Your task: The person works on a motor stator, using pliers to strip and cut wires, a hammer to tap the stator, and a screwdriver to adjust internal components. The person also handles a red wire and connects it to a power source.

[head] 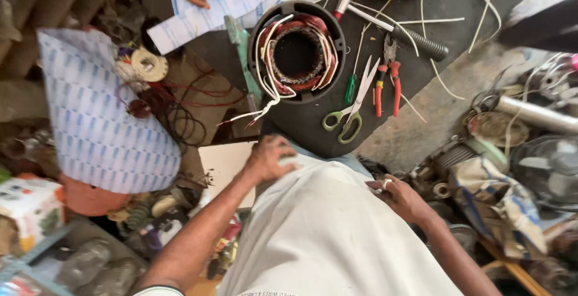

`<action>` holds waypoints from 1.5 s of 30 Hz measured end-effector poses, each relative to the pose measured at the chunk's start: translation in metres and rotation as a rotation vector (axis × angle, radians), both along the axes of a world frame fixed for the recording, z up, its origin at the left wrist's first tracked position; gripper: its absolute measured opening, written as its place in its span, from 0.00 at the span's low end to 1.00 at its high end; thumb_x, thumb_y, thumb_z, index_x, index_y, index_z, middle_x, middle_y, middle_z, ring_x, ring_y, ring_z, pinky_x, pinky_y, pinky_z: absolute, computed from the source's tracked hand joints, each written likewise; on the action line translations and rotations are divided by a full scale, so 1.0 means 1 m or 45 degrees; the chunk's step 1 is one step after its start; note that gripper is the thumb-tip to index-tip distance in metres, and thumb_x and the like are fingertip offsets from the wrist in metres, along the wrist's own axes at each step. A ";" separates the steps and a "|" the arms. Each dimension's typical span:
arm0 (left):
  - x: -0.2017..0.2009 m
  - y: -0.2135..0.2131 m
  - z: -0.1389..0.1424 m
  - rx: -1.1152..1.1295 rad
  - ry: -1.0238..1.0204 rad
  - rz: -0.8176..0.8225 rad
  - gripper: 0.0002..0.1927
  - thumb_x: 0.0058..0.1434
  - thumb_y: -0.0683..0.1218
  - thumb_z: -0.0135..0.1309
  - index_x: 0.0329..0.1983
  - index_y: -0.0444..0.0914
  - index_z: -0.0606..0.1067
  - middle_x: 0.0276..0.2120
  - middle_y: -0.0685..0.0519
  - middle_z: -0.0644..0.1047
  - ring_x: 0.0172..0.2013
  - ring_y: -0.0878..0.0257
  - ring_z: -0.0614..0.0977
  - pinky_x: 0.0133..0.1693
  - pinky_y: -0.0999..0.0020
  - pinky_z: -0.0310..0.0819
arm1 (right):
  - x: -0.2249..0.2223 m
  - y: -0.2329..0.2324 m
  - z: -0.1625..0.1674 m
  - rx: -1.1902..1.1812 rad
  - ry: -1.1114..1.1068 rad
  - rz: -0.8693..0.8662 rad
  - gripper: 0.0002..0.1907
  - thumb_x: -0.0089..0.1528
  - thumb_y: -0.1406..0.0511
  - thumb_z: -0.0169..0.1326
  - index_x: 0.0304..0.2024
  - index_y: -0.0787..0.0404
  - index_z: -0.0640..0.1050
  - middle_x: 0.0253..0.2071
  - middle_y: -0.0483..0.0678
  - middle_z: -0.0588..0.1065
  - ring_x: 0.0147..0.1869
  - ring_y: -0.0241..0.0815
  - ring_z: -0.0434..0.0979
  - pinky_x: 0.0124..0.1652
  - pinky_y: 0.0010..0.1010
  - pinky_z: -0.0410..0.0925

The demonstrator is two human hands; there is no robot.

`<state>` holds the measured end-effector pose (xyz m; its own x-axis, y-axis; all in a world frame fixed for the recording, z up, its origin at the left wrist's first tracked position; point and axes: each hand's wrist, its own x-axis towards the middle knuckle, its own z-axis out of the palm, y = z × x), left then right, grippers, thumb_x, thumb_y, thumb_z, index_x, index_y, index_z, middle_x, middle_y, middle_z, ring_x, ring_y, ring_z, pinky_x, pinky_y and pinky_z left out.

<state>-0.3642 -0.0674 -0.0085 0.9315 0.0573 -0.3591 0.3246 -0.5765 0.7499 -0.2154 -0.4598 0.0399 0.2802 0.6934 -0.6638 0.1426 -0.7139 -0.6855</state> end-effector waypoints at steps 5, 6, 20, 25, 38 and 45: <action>0.034 0.010 0.014 0.183 0.343 -0.564 0.11 0.57 0.52 0.59 0.40 0.45 0.84 0.41 0.52 0.79 0.48 0.53 0.77 0.50 0.46 0.64 | -0.038 0.027 0.001 0.002 0.285 -0.430 0.20 0.69 0.71 0.39 0.54 0.57 0.81 0.55 0.50 0.73 0.60 0.49 0.72 0.54 0.38 0.66; 0.037 0.017 0.005 0.175 0.326 -0.667 0.10 0.59 0.51 0.58 0.40 0.44 0.83 0.41 0.50 0.79 0.48 0.51 0.78 0.50 0.48 0.66 | -0.048 0.034 0.000 0.052 0.155 -0.409 0.18 0.69 0.71 0.41 0.52 0.57 0.81 0.52 0.51 0.75 0.58 0.50 0.73 0.53 0.39 0.67; 0.000 0.102 -0.050 0.157 0.086 -1.102 0.11 0.72 0.47 0.48 0.48 0.36 0.76 0.50 0.46 0.81 0.49 0.46 0.80 0.51 0.51 0.72 | -0.075 0.116 -0.022 0.240 -0.110 -0.977 0.08 0.58 0.72 0.60 0.41 0.64 0.79 0.34 0.54 0.77 0.37 0.47 0.79 0.39 0.35 0.71; 0.022 0.068 -0.142 0.261 0.166 -0.945 0.11 0.71 0.48 0.49 0.48 0.36 0.76 0.49 0.46 0.81 0.48 0.46 0.81 0.51 0.51 0.72 | -0.053 0.114 -0.041 0.309 -0.077 -1.933 0.07 0.67 0.73 0.58 0.47 0.63 0.78 0.43 0.49 0.77 0.42 0.35 0.78 0.43 0.27 0.73; -0.019 0.121 -0.181 0.257 0.311 -0.865 0.13 0.68 0.50 0.52 0.48 0.38 0.78 0.47 0.46 0.82 0.47 0.46 0.81 0.49 0.52 0.73 | -0.019 0.165 -0.069 0.102 -1.312 -0.720 0.36 0.52 0.49 0.74 0.59 0.50 0.75 0.56 0.53 0.63 0.60 0.61 0.64 0.58 0.52 0.61; -0.052 0.135 -0.204 0.262 0.350 -0.794 0.14 0.66 0.51 0.53 0.48 0.38 0.78 0.46 0.45 0.82 0.47 0.46 0.82 0.49 0.52 0.74 | 0.000 0.169 -0.089 0.235 -1.441 -0.860 0.31 0.67 0.55 0.71 0.66 0.58 0.73 0.64 0.55 0.63 0.71 0.61 0.64 0.68 0.51 0.62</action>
